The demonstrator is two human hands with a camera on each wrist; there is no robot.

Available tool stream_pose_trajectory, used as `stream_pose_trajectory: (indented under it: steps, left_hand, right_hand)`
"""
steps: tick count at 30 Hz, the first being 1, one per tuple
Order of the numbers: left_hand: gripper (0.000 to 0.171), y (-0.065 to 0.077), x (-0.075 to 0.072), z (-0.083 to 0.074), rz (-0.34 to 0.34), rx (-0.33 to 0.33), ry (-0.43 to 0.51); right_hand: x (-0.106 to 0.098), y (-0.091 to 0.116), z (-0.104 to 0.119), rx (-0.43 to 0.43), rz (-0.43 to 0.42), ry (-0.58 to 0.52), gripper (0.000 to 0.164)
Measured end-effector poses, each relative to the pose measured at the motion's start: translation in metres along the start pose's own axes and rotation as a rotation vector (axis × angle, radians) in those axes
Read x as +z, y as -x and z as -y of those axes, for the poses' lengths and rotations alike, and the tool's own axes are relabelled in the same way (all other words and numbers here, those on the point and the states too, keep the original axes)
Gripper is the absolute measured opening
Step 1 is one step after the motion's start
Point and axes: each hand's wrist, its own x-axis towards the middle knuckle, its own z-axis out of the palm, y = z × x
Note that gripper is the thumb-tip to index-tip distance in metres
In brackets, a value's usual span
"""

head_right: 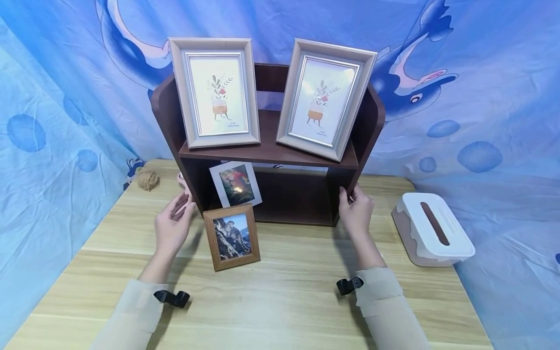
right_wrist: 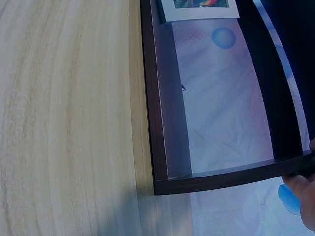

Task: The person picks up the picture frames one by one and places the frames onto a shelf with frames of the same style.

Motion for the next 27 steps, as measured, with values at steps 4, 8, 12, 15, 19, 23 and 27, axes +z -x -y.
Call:
stream_pose_trajectory:
  steps: [4,8,12,15,19,23,27]
  left_hand:
    - [0.033,0.007,-0.003,-0.001,-0.062,0.055,-0.031]
    - [0.026,0.010,-0.004,0.003,-0.070,0.072,-0.025]
    - [0.025,0.011,-0.003,0.020,-0.013,0.018,-0.008]
    - [0.026,0.012,-0.003,0.031,0.049,-0.032,0.008]
    - [0.029,0.017,-0.002,0.035,0.157,-0.056,0.034]
    - [0.034,0.023,-0.002,0.037,0.243,-0.045,0.049]
    - [0.036,0.029,0.000,0.039,0.280,-0.021,0.061]
  right_hand:
    - [0.001,0.001,-0.002,0.003,-0.001,0.004,0.009]
    - [0.001,0.001,-0.005,-0.003,-0.008,0.022,0.009]
    - [0.001,0.000,-0.006,-0.012,-0.008,0.035,0.010]
    - [0.000,-0.001,-0.006,-0.017,-0.005,0.036,0.010]
    - [0.000,-0.001,-0.006,-0.014,-0.005,0.033,0.010]
    - [0.000,0.000,-0.006,-0.012,-0.005,0.025,0.010]
    - [0.000,0.000,-0.005,-0.013,-0.004,0.022,0.010]
